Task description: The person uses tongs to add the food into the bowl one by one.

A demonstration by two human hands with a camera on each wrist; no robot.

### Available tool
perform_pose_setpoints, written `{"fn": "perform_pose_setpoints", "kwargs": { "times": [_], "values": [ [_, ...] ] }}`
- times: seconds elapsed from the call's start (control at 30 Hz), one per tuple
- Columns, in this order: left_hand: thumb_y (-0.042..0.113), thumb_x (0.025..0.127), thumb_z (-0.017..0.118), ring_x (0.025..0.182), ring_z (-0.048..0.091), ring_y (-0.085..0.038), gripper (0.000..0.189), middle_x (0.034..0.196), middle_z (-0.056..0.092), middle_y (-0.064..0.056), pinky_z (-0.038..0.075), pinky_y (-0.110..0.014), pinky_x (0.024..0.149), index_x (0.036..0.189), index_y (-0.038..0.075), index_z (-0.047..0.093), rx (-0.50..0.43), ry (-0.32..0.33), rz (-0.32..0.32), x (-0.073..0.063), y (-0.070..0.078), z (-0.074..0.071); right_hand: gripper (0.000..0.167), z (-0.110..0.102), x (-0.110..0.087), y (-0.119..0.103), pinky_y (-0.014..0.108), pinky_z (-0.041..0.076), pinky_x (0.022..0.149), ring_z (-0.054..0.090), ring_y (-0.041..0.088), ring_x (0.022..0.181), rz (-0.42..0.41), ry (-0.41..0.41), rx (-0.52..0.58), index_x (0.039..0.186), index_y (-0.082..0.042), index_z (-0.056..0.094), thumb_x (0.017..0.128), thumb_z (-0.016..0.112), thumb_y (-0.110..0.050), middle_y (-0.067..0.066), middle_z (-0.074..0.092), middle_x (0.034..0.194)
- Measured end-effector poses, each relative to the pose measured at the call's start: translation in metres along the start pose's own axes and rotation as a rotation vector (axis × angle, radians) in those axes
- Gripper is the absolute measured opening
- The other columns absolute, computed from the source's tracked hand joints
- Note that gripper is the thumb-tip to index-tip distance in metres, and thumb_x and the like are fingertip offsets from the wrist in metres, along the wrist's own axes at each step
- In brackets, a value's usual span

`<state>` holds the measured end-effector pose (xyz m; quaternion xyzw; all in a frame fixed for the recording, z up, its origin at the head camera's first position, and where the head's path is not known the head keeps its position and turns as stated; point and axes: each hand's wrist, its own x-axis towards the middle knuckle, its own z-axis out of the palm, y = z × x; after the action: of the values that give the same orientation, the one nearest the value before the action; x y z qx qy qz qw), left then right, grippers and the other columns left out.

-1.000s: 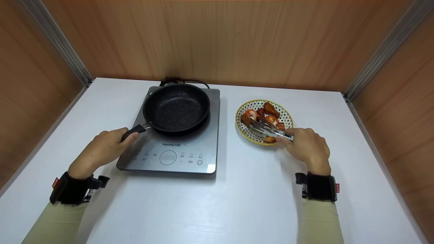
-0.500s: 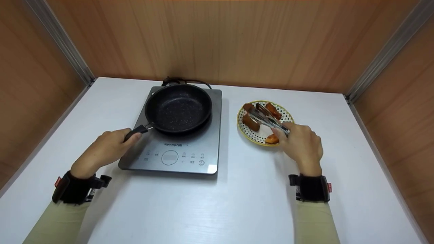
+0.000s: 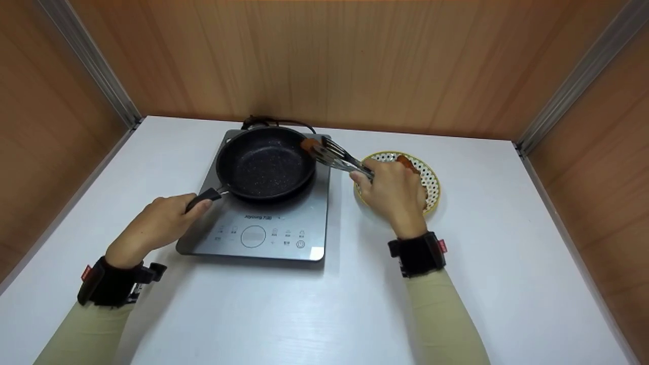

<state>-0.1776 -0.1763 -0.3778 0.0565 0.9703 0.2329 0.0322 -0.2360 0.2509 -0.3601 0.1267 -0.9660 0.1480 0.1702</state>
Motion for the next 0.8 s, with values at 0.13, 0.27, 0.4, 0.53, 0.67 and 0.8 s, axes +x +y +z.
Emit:
{"fn": "perform_pose_setpoints", "kwargs": {
  "times": [0.13, 0.27, 0.4, 0.53, 0.67, 0.8],
  "values": [
    [0.04, 0.112, 0.052, 0.064, 0.05, -0.022, 0.041, 0.069, 0.047, -0.002, 0.034, -0.034, 0.055, 0.083, 0.011, 0.054, -0.004, 0.007, -0.002, -0.003, 0.0, -0.002, 0.033, 0.013, 0.025, -0.029, 0.049, 0.042, 0.056, 0.06, 0.032, 0.071, -0.072, -0.025, -0.071, 0.098, -0.02, 0.075, 0.102, 0.066, -0.052, 0.006, 0.062, 0.074],
    [0.041, 0.112, 0.051, 0.063, 0.05, -0.022, 0.041, 0.069, 0.046, -0.002, 0.033, -0.034, 0.055, 0.083, 0.011, 0.054, -0.007, 0.014, -0.001, -0.004, 0.0, -0.003, 0.037, 0.027, 0.046, -0.053, 0.054, 0.045, 0.058, 0.064, 0.036, 0.073, -0.086, -0.086, -0.134, 0.099, -0.018, 0.074, 0.102, 0.065, -0.054, 0.011, 0.069, 0.082],
    [0.041, 0.112, 0.051, 0.064, 0.049, -0.022, 0.042, 0.069, 0.045, -0.002, 0.032, -0.034, 0.055, 0.084, 0.011, 0.054, -0.011, 0.011, -0.005, -0.003, 0.002, -0.002, 0.039, 0.036, 0.064, -0.069, 0.056, 0.05, 0.062, 0.067, 0.039, 0.075, -0.076, -0.124, -0.171, 0.106, -0.014, 0.077, 0.101, 0.066, -0.051, 0.016, 0.074, 0.092],
    [0.042, 0.112, 0.051, 0.065, 0.05, -0.023, 0.042, 0.07, 0.045, -0.002, 0.033, -0.034, 0.056, 0.084, 0.012, 0.054, -0.011, 0.008, -0.012, -0.002, 0.004, -0.001, 0.043, 0.043, 0.077, -0.078, 0.057, 0.053, 0.067, 0.069, 0.04, 0.078, -0.071, -0.143, -0.209, 0.104, -0.007, 0.077, 0.101, 0.068, -0.049, 0.019, 0.074, 0.093],
    [0.043, 0.112, 0.051, 0.066, 0.051, -0.023, 0.042, 0.071, 0.046, -0.002, 0.034, -0.035, 0.057, 0.084, 0.012, 0.053, -0.02, -0.001, -0.013, -0.002, 0.007, 0.0, 0.046, 0.049, 0.086, -0.083, 0.059, 0.055, 0.069, 0.071, 0.044, 0.08, -0.071, -0.13, -0.254, 0.102, -0.004, 0.078, 0.1, 0.068, -0.05, 0.021, 0.074, 0.094],
    [0.043, 0.112, 0.051, 0.067, 0.052, -0.023, 0.043, 0.071, 0.048, -0.003, 0.035, -0.035, 0.058, 0.084, 0.011, 0.054, -0.027, -0.002, -0.016, -0.002, 0.008, 0.001, 0.046, 0.053, 0.09, -0.089, 0.058, 0.055, 0.067, 0.071, 0.044, 0.079, -0.1, -0.106, -0.289, 0.099, -0.005, 0.078, 0.1, 0.068, -0.05, 0.021, 0.075, 0.094]
  ]
}}
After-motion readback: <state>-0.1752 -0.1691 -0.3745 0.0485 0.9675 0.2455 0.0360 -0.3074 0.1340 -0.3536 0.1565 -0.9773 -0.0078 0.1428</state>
